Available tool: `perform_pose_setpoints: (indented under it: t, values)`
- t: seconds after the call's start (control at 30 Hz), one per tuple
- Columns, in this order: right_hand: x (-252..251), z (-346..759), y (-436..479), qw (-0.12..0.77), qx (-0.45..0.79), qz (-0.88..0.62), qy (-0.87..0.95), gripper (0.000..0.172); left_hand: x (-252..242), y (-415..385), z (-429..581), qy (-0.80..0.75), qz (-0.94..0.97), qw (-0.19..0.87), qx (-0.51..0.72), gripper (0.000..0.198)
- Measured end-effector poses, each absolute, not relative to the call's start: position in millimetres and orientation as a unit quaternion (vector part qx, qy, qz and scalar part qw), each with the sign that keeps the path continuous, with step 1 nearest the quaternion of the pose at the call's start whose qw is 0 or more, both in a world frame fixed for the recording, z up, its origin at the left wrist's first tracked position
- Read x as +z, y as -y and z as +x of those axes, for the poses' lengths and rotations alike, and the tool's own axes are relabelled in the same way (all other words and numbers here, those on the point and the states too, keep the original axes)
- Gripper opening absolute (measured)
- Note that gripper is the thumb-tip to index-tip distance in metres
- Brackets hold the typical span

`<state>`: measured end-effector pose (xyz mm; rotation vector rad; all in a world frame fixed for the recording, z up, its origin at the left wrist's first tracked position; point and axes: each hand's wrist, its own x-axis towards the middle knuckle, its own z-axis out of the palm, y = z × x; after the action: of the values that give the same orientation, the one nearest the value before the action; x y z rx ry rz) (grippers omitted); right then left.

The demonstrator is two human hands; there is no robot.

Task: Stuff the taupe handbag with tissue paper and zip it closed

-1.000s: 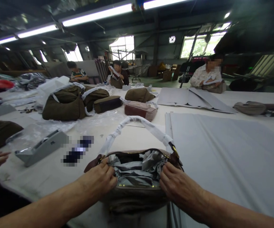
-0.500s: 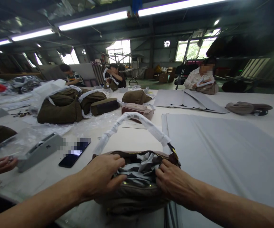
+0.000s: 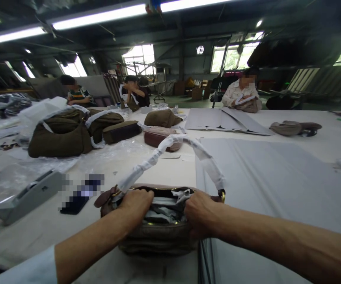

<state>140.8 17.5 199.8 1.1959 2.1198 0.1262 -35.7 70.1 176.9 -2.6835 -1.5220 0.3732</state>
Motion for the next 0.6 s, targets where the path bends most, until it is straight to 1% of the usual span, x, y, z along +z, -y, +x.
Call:
perform_pose_setpoints:
  t: [0.03,0.07,0.1,0.17,0.2,0.23,0.33,0.37,0.4,0.5,0.57,0.6]
  values:
    - [202.8,140.0,-18.9,0.328,0.054,0.464,-0.821,0.038,176.5,-72.2,-36.8,0.492,-0.861,0.019,0.123,0.034]
    - [202.9,140.6,-18.9,0.282,0.078,0.455,-0.841,0.040,175.3,-73.6,-38.3,0.494,-0.860,0.020,0.126,0.035]
    - [200.0,142.5,-17.6,0.219,0.110,0.435,-0.866,0.044,173.9,-74.3,-40.3,0.494,-0.860,0.022,0.127,0.035]
    - [186.7,148.0,-13.7,0.097,0.179,0.376,-0.904,0.062,171.0,-74.3,-45.3,0.493,-0.860,0.022,0.131,0.035]
    - [177.8,150.7,-12.2,0.065,0.203,0.352,-0.912,0.069,170.0,-74.1,-48.0,0.493,-0.860,0.021,0.134,0.034]
    - [168.9,152.6,-11.4,0.060,0.216,0.343,-0.912,0.070,169.4,-74.2,-50.5,0.493,-0.859,0.020,0.138,0.033]
    - [151.5,151.5,-14.2,0.116,0.232,0.360,-0.896,0.054,168.6,-77.3,-55.0,0.501,-0.852,0.014,0.151,0.027]
    - [150.9,149.0,-16.2,0.137,0.236,0.359,-0.893,0.051,168.4,-79.1,-55.1,0.504,-0.850,0.012,0.154,0.025]
    - [152.9,145.9,-18.2,0.158,0.235,0.359,-0.889,0.051,168.1,-80.8,-54.5,0.506,-0.848,0.009,0.157,0.024]
    - [168.2,138.6,-21.6,0.226,0.185,0.382,-0.877,0.062,168.6,-82.6,-52.8,0.511,-0.844,0.004,0.162,0.019]
    - [177.2,139.9,-19.7,0.236,0.174,0.396,-0.870,0.069,172.0,-79.2,-58.0,0.511,-0.844,-0.002,0.162,0.018]
    - [179.2,143.1,-17.6,0.230,0.188,0.391,-0.871,0.070,174.6,-76.4,-64.1,0.494,-0.858,-0.002,0.141,0.020]
